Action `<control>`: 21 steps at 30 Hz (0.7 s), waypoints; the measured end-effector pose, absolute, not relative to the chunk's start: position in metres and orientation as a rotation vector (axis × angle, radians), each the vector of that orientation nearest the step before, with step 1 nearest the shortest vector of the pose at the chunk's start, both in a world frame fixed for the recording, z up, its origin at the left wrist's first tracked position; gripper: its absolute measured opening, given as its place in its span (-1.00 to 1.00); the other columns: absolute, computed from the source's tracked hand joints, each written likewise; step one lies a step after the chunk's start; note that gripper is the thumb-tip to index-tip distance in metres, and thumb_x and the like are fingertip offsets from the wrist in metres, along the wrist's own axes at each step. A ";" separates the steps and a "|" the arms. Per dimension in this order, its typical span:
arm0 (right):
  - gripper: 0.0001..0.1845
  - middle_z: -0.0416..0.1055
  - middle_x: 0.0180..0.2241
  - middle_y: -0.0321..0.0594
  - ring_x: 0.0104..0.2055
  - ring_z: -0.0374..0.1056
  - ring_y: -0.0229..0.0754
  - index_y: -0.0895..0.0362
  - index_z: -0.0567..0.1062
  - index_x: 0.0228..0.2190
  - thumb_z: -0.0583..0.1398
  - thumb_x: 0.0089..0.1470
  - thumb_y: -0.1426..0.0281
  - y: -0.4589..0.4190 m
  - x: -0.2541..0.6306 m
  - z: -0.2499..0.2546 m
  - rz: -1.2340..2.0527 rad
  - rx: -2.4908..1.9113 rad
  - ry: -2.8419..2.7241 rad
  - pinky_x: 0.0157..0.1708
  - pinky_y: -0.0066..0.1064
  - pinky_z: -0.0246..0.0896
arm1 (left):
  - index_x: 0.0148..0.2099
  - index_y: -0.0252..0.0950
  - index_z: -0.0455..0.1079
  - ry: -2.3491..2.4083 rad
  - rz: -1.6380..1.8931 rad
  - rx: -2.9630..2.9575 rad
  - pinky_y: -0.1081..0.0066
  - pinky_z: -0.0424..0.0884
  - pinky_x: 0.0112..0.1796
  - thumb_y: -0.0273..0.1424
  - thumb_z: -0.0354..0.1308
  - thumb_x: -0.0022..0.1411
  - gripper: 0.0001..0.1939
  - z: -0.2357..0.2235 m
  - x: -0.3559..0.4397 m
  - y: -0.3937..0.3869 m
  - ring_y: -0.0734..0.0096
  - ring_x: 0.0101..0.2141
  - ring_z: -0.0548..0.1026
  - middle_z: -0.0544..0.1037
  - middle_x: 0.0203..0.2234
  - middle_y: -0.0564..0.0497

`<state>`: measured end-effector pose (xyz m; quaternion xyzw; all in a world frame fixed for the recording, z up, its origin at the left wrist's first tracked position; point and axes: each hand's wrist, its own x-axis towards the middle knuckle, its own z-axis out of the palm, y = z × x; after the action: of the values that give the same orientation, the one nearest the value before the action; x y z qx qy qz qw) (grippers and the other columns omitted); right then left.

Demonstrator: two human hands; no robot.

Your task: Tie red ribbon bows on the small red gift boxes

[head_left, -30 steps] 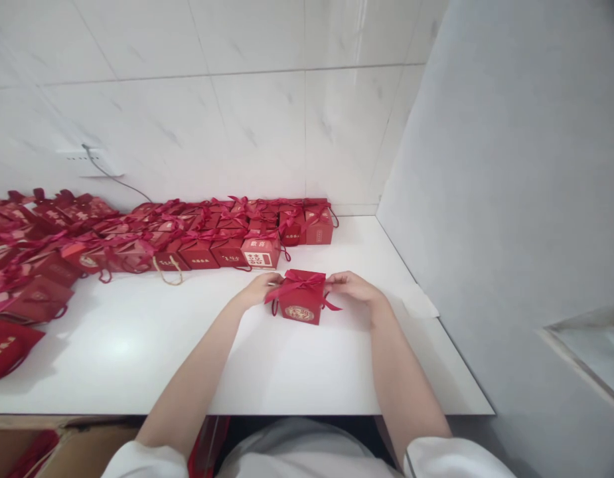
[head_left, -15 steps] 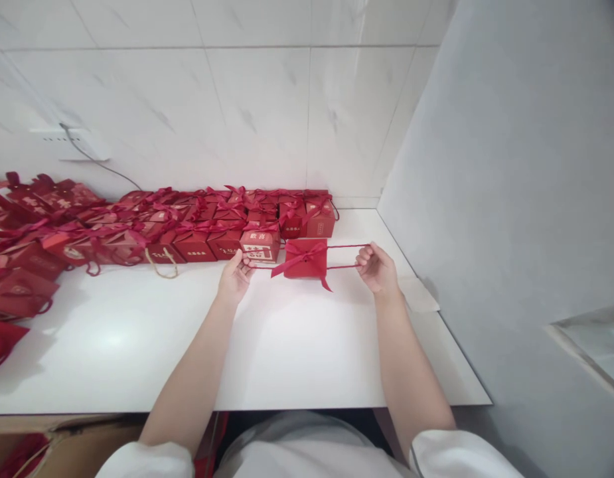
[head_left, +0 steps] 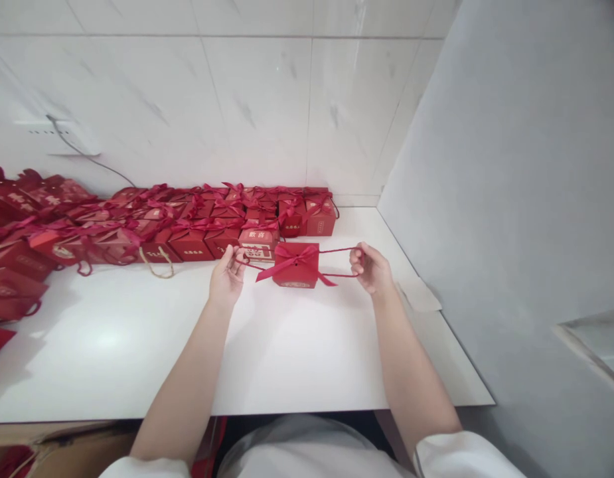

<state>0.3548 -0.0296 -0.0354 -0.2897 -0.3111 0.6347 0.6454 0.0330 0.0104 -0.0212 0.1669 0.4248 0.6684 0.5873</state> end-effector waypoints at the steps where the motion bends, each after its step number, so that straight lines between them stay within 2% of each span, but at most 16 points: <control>1: -0.73 0.40 -0.59 -0.33 -0.71 0.17 -0.41 0.13 0.44 -0.56 0.33 -0.05 0.23 -0.030 0.353 -0.036 1.452 -0.664 -0.743 -0.74 -0.56 0.19 | -0.25 -0.38 0.46 1.010 1.527 0.413 0.70 0.46 -0.48 -0.50 0.14 0.29 -0.91 -0.021 0.033 0.009 0.62 -0.54 0.55 0.62 -0.47 0.01; 4: -0.73 0.56 -0.38 -0.17 -0.60 0.33 -0.32 0.14 0.55 -0.40 0.31 -0.05 0.18 -0.033 0.347 -0.038 1.443 -0.666 -0.892 -0.68 -0.50 0.25 | -0.24 -0.43 0.45 1.053 1.438 0.479 0.64 0.46 -0.51 -0.55 0.14 0.24 -0.93 -0.021 0.031 0.004 0.53 -0.53 0.57 0.63 -0.43 -0.10; 7: -0.63 0.58 -0.21 -0.13 -0.50 0.41 -0.24 0.10 0.57 -0.24 0.25 0.00 0.11 -0.036 0.341 -0.036 1.388 -0.682 -1.024 -0.69 -0.49 0.24 | -0.30 -0.39 0.39 1.043 1.392 0.502 0.62 0.47 -0.44 -0.54 0.10 0.22 -0.94 -0.021 0.030 -0.001 0.56 -0.52 0.56 0.64 -0.33 -0.13; 9: -0.66 0.57 -0.21 -0.12 -0.38 0.46 -0.19 0.10 0.58 -0.27 0.23 0.01 0.13 -0.037 0.338 -0.035 1.323 -0.733 -1.067 -0.57 -0.45 0.34 | -0.28 -0.35 0.34 1.088 1.322 0.629 0.50 0.51 -0.37 -0.49 0.12 0.17 -0.97 -0.021 0.029 -0.002 0.48 -0.48 0.58 0.62 -0.26 -0.14; 11: -0.72 0.55 -0.25 -0.13 -0.24 0.46 -0.14 0.13 0.56 -0.39 0.19 0.04 0.18 -0.036 0.335 -0.036 1.236 -0.881 -1.116 -0.38 -0.38 0.42 | -0.23 -0.30 0.29 1.289 1.281 0.867 0.34 0.51 -0.33 -0.42 0.15 0.10 -0.84 -0.023 0.029 -0.003 0.35 -0.42 0.59 0.59 -0.23 -0.11; 13: -0.77 0.53 -0.28 -0.16 -0.17 0.43 -0.12 0.13 0.52 -0.46 0.16 0.02 0.24 -0.032 0.334 -0.041 1.154 -1.080 -1.135 -0.30 -0.34 0.42 | -0.18 -0.25 0.26 1.518 1.313 1.064 0.27 0.48 -0.26 -0.39 0.16 0.05 -0.75 -0.025 0.030 -0.005 0.28 -0.31 0.58 0.55 -0.21 -0.06; 16: -0.84 0.50 -0.28 -0.22 -0.22 0.40 -0.17 0.11 0.49 -0.41 0.16 -0.11 0.35 -0.023 0.333 -0.057 1.101 -1.265 -1.105 -0.33 -0.37 0.38 | -0.17 -0.23 0.31 1.709 1.366 1.372 0.25 0.39 -0.11 -0.37 0.13 0.08 -0.78 -0.019 0.035 -0.014 0.25 -0.15 0.50 0.52 -0.19 -0.05; 18: -0.83 0.49 -0.33 -0.24 -0.29 0.41 -0.20 0.11 0.46 -0.43 0.13 -0.18 0.39 -0.016 0.332 -0.068 1.103 -1.301 -1.086 -0.32 -0.36 0.37 | -0.22 -0.25 0.37 1.908 1.189 1.777 0.16 0.33 -0.05 -0.26 0.05 0.20 -0.81 -0.006 0.046 -0.026 0.14 -0.11 0.47 0.54 -0.22 -0.10; 21: -0.87 0.47 -0.42 -0.27 -0.40 0.40 -0.24 0.12 0.39 -0.49 0.09 -0.21 0.39 -0.008 0.333 -0.084 1.096 -1.346 -1.059 -0.34 -0.36 0.37 | -0.19 -0.31 0.43 2.178 0.717 2.138 -0.04 0.26 -0.04 -0.03 -0.15 0.32 -0.50 0.023 0.073 -0.045 -0.11 -0.07 0.44 0.55 -0.23 -0.25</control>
<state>0.3331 -0.0082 -0.0838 -0.5629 -0.4429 0.4582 0.5264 0.0734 -0.0447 0.0227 0.6820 0.6947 0.2286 0.0030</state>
